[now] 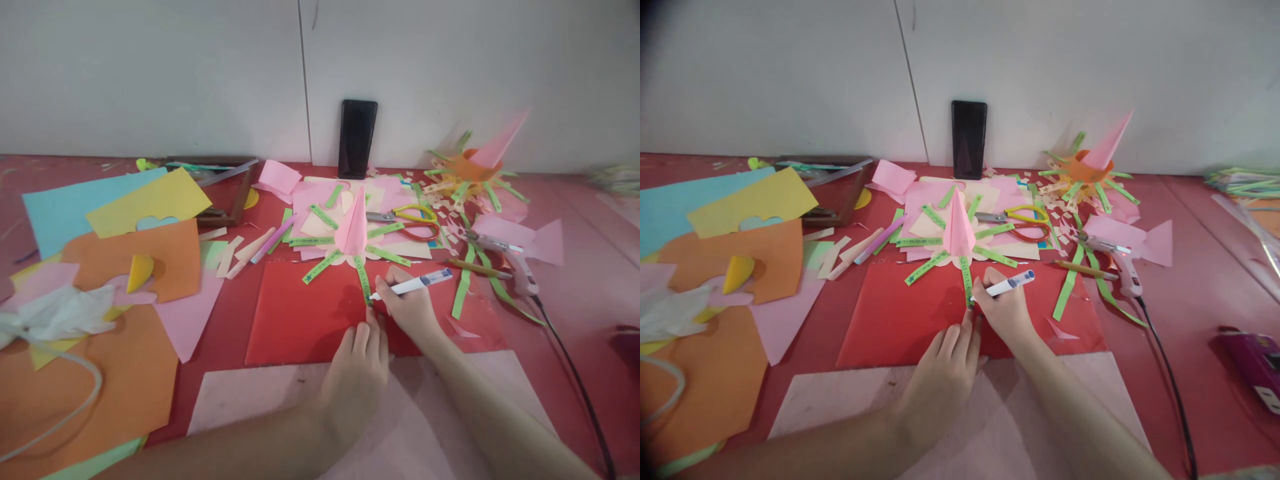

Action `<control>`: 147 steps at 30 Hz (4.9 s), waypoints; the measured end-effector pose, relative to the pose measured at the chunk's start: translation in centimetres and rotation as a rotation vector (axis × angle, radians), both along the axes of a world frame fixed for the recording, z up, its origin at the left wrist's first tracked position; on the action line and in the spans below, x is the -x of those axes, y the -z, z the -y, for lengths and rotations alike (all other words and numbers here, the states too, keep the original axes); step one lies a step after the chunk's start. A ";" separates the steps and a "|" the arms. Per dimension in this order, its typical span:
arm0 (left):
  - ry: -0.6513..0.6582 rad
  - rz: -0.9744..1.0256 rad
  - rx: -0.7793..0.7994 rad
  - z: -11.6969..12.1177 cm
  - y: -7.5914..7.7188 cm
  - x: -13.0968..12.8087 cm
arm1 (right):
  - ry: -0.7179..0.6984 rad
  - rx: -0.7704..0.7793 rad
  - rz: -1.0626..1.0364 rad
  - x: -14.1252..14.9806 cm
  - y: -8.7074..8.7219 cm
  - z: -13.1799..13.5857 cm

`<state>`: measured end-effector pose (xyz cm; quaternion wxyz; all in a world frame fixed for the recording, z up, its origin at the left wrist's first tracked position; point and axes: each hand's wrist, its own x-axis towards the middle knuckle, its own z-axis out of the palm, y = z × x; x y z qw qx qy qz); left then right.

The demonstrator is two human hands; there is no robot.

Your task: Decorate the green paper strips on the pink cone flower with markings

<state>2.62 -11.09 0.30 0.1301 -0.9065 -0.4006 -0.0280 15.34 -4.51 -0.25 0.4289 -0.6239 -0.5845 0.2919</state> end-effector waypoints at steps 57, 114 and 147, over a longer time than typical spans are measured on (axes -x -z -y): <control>0.010 -0.010 0.033 0.0 -0.1 0.0 | 0.008 0.028 -0.022 -0.3 0.1 0.0; -0.001 -0.002 -0.002 0.0 -0.1 -0.1 | 0.011 0.012 0.025 -0.4 0.2 0.0; 0.010 -0.002 0.011 -0.1 -0.1 0.0 | -0.006 0.024 -0.019 -0.4 0.0 0.0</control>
